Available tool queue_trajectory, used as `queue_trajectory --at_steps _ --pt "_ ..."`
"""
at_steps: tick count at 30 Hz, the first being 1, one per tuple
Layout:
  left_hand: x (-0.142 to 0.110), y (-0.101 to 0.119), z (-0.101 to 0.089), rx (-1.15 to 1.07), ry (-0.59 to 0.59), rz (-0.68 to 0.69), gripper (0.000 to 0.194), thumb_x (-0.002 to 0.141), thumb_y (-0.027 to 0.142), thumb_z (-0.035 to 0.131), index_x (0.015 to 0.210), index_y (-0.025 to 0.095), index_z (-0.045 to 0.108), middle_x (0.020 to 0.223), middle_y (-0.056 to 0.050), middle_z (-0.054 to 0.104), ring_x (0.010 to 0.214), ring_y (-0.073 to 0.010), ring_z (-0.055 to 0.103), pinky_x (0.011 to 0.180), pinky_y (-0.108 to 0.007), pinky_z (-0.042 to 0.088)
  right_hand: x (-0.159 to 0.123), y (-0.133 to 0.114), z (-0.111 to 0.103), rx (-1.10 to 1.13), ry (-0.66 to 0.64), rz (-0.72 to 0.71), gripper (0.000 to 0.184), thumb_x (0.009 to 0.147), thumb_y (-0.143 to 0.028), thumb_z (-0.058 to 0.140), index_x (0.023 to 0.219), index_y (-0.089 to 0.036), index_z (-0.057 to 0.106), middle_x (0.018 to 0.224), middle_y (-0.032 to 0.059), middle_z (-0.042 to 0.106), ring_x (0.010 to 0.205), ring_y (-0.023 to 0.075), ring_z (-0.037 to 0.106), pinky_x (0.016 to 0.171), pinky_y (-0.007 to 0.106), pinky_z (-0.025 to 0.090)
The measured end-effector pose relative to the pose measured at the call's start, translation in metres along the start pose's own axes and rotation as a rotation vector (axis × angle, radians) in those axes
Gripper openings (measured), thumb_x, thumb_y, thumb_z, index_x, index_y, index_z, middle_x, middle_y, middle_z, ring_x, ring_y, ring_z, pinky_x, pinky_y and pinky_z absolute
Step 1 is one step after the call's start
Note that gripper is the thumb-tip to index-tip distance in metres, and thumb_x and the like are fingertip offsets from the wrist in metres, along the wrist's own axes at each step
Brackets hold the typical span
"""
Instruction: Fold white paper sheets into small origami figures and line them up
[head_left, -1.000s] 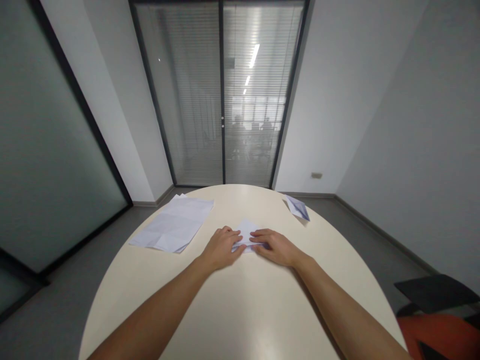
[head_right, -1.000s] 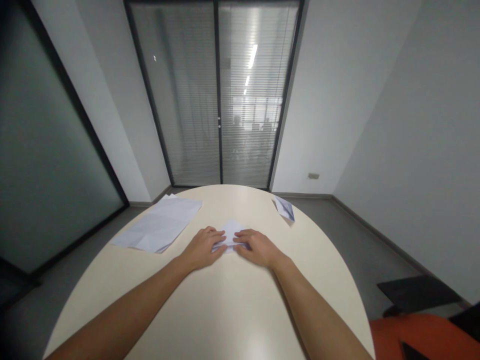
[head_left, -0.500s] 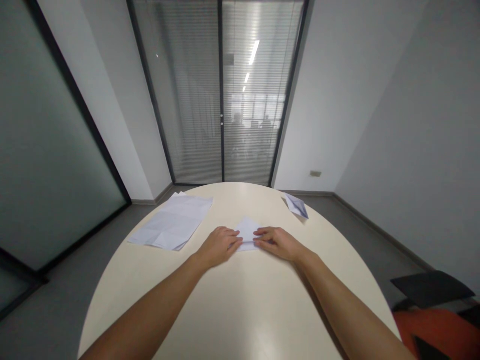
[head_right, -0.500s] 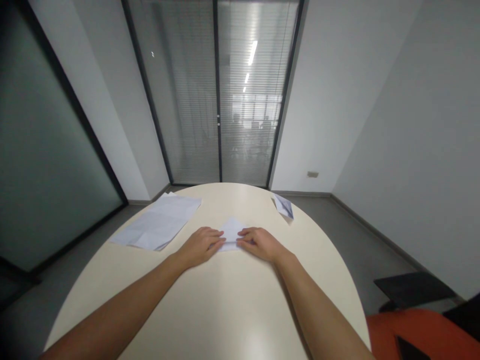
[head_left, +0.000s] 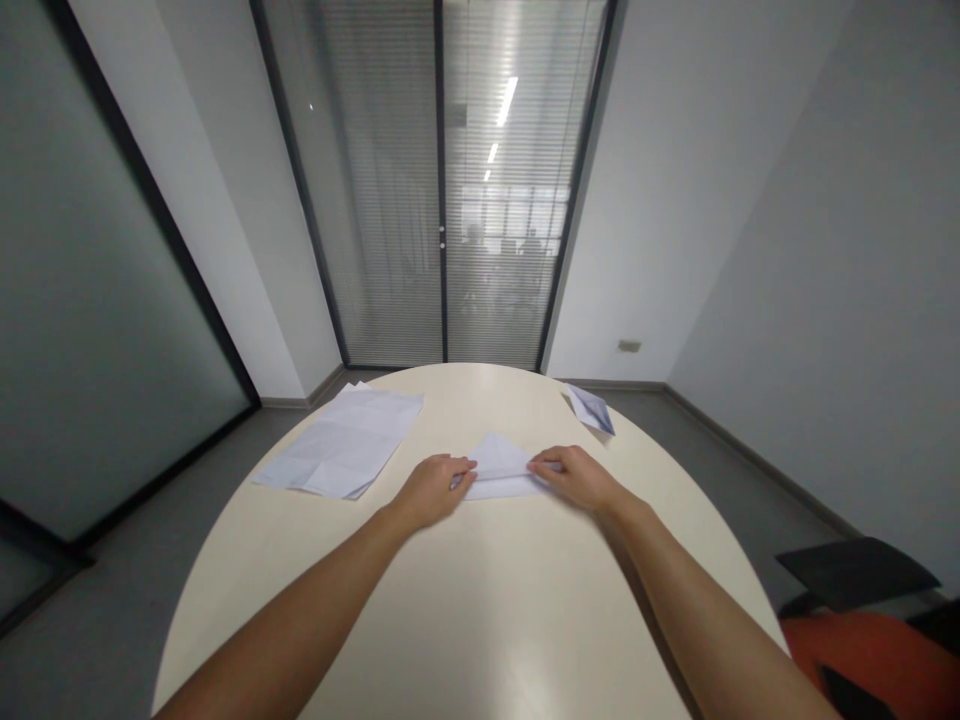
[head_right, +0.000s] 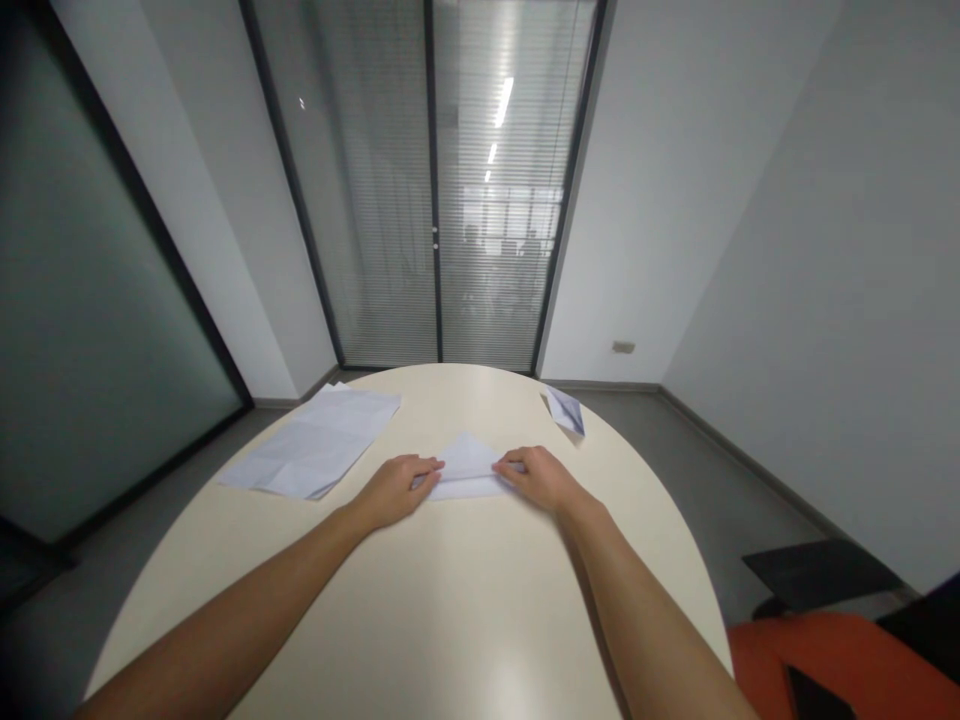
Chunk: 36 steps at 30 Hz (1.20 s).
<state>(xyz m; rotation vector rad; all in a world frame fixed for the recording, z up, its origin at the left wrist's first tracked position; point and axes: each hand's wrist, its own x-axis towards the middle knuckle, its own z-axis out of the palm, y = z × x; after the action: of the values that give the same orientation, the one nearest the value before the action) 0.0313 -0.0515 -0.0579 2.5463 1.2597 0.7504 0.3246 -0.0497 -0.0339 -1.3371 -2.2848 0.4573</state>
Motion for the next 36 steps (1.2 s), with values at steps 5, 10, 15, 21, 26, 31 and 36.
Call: queue_trajectory --at_steps 5,10,15,21,26,31,36 --pt "0.002 -0.002 0.003 0.008 0.054 -0.017 0.035 0.103 0.033 0.042 0.099 0.021 0.075 0.105 -0.002 0.077 0.100 -0.0178 0.070 0.118 -0.040 0.036 0.001 0.003 0.000 -0.035 0.041 0.054 0.042 0.096 -0.051 0.051 0.091 -0.020 0.078 0.092 0.0085 0.078 0.081 0.0245 0.070 0.074 0.032 0.050" --pt "0.005 -0.005 0.007 0.028 0.070 -0.003 0.033 0.102 0.030 0.043 0.091 0.019 0.073 0.097 -0.003 0.077 0.091 -0.0159 0.070 0.121 -0.042 0.030 0.003 0.004 0.001 -0.050 0.049 0.152 0.041 0.094 -0.052 0.053 0.090 -0.019 0.078 0.093 0.0086 0.078 0.082 0.0246 0.069 0.072 0.031 0.047" --pt "0.006 -0.008 0.008 -0.007 0.078 -0.025 0.022 0.098 0.024 0.050 0.101 0.019 0.071 0.104 -0.004 0.076 0.098 -0.0190 0.068 0.118 -0.043 0.034 0.003 0.006 0.002 -0.057 0.063 0.166 0.040 0.094 -0.049 0.051 0.095 -0.018 0.076 0.097 0.0100 0.077 0.085 0.0250 0.068 0.074 0.031 0.046" --pt "0.003 -0.008 0.005 -0.053 0.094 -0.061 0.021 0.093 0.018 0.057 0.110 0.019 0.069 0.112 -0.007 0.072 0.110 -0.0220 0.065 0.112 -0.039 0.042 0.002 0.005 0.003 -0.061 0.092 0.144 0.031 0.094 -0.041 0.051 0.103 -0.021 0.073 0.098 0.0079 0.076 0.085 0.0239 0.068 0.074 0.031 0.046" --pt "0.001 -0.011 0.009 -0.085 0.108 -0.056 0.031 0.090 0.012 0.057 0.119 0.020 0.065 0.121 -0.006 0.068 0.114 -0.0221 0.063 0.105 -0.038 0.047 0.002 0.006 0.006 -0.086 0.106 0.148 0.029 0.092 -0.035 0.053 0.111 -0.022 0.072 0.104 0.0082 0.076 0.086 0.0235 0.068 0.076 0.032 0.048" --pt "0.002 -0.017 0.015 -0.086 0.130 -0.004 0.036 0.088 0.007 0.055 0.119 0.022 0.065 0.123 -0.005 0.068 0.117 -0.0205 0.062 0.107 -0.037 0.046 0.004 0.013 0.009 -0.124 0.122 0.107 0.031 0.091 -0.027 0.057 0.119 -0.022 0.069 0.113 0.0076 0.073 0.095 0.0233 0.068 0.085 0.035 0.050" --pt "0.006 -0.017 0.016 -0.042 0.120 0.043 0.032 0.087 0.004 0.056 0.109 0.021 0.071 0.121 -0.005 0.070 0.113 -0.0209 0.062 0.106 -0.040 0.046 0.007 0.006 0.009 -0.293 0.156 -0.050 0.029 0.090 -0.020 0.057 0.116 -0.019 0.071 0.122 0.0117 0.069 0.111 0.0277 0.062 0.097 0.042 0.047"
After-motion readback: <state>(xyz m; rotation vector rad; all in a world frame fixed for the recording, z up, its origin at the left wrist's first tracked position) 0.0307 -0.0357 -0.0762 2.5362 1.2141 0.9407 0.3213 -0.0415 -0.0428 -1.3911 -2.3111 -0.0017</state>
